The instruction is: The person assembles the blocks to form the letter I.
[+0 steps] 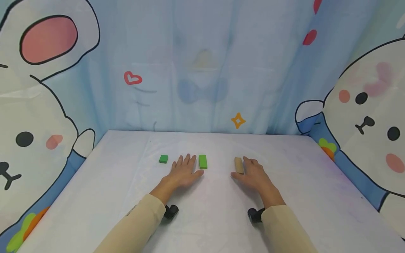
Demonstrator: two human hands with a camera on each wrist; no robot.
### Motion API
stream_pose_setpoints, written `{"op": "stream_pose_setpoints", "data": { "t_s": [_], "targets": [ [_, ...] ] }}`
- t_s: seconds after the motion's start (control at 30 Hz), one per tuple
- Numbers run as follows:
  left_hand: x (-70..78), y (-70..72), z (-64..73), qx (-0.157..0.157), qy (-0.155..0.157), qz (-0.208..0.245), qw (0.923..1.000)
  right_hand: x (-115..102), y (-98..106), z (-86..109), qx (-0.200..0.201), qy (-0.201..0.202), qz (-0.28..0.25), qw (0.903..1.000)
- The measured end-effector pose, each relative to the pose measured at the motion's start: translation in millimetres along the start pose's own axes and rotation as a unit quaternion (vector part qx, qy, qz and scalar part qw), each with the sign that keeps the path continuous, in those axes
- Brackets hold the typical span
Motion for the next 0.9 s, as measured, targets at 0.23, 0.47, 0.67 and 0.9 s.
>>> {"op": "stream_pose_setpoints", "data": {
  "t_s": [0.23, 0.47, 0.67, 0.9],
  "targets": [
    [1.1, 0.3, -2.7, 0.002, 0.005, 0.001, 1.0, 2.7, -0.2, -2.6, 0.009, 0.004, -0.003, 0.9999],
    [0.9, 0.1, -5.3, 0.01, 0.004, 0.001, 0.9999, 7.2, -2.0, -4.2, 0.014, 0.005, -0.001, 0.9999],
    [1.7, -0.5, -6.2, 0.01, 0.001, 0.003, 0.9999, 10.2, -5.2, -8.2, 0.014, 0.005, -0.003, 0.9999],
    [2.2, -0.2, -8.4, 0.018, -0.001, 0.012, 0.9998, 8.6, -6.3, -13.1, 0.027, 0.019, -0.005, 0.9994]
  ]
}}
Point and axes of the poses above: each hand's wrist, its own z-axis away from the middle knuckle, its own y-axis out of the back of the hand, x = y × z, the point moved 1 cm from there along -z, towards the middle knuckle, and after that the axes turned 11 degrees about -x, right-handed, at the moved point
